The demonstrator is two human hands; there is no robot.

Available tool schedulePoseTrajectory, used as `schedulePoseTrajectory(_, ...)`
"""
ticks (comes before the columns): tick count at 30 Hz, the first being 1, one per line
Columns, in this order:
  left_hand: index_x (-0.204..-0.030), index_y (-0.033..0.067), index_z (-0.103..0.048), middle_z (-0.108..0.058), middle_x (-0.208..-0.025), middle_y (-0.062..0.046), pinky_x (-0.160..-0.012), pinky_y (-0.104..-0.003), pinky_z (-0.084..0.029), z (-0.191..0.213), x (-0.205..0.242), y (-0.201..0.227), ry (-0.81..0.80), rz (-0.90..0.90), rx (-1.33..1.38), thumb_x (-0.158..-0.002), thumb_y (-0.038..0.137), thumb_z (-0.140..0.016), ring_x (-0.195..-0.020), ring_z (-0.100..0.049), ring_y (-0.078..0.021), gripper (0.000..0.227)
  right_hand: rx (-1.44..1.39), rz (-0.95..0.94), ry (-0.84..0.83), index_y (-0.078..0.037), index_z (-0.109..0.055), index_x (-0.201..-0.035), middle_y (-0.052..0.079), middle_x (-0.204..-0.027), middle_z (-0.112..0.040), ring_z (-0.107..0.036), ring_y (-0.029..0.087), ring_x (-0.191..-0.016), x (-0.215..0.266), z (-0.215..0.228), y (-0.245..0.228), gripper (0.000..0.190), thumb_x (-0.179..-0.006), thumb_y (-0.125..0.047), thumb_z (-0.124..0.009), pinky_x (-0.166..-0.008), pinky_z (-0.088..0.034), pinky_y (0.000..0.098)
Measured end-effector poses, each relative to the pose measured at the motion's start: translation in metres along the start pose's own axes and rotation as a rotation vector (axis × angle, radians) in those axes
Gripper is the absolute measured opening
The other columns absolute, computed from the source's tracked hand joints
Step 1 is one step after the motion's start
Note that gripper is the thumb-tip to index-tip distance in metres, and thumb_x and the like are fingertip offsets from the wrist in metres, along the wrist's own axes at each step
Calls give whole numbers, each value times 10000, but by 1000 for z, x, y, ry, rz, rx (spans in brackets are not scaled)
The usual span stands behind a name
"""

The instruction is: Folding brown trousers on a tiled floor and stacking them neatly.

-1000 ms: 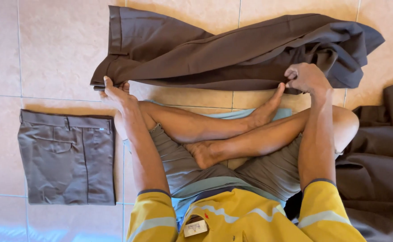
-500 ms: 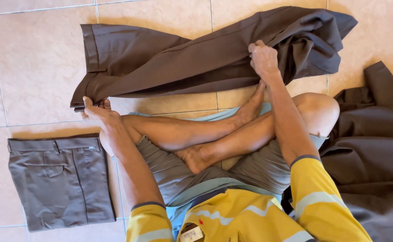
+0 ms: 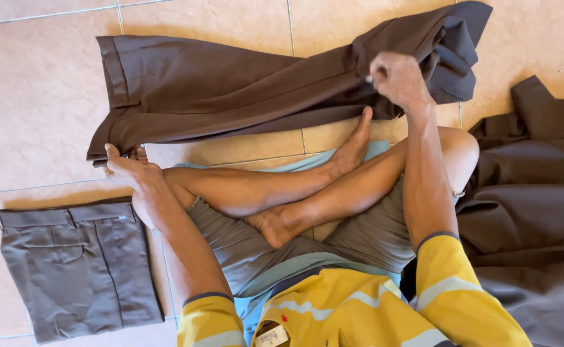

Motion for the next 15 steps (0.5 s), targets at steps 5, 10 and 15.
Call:
schedulePoseTrajectory(5,-1121,-32,-492,-577,-1064,-216,-633,-284,-502,0,3,2,7,3,18,-879,163,-638,-772,-568,-225,343,-207,190,296,84,-639,-986,165,-931,-741,-593,178,-643,4,-4,-4,202,-867,247,-625,-544,-434,274)
schedulePoseTrajectory(10,-1068,-36,-471,-596,-891,-199,-551,-284,-473,0,-4,-1,26,-1,74,-888,95,-647,-636,-546,-217,284,-62,-97,-278,-12,-636,-747,76,-747,-616,-547,206,-638,12,-27,25,153,-691,117,-575,-621,-455,343)
schedulePoseTrajectory(15,-1242,88,-416,-446,-1016,-125,-578,-224,-656,13,-46,-23,-3,7,-19,-891,207,-737,-775,-606,-249,490,88,-190,-408,-83,-789,-962,243,-1076,-735,-679,509,-998,12,-42,22,251,-863,-4,-573,-866,-546,565)
Point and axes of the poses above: each hand's wrist, its own x-axis away from the middle knuckle, its own z-axis out of the back of the hand, y = z × x, the point moved 2 cm from there along -x, towards the middle knuckle
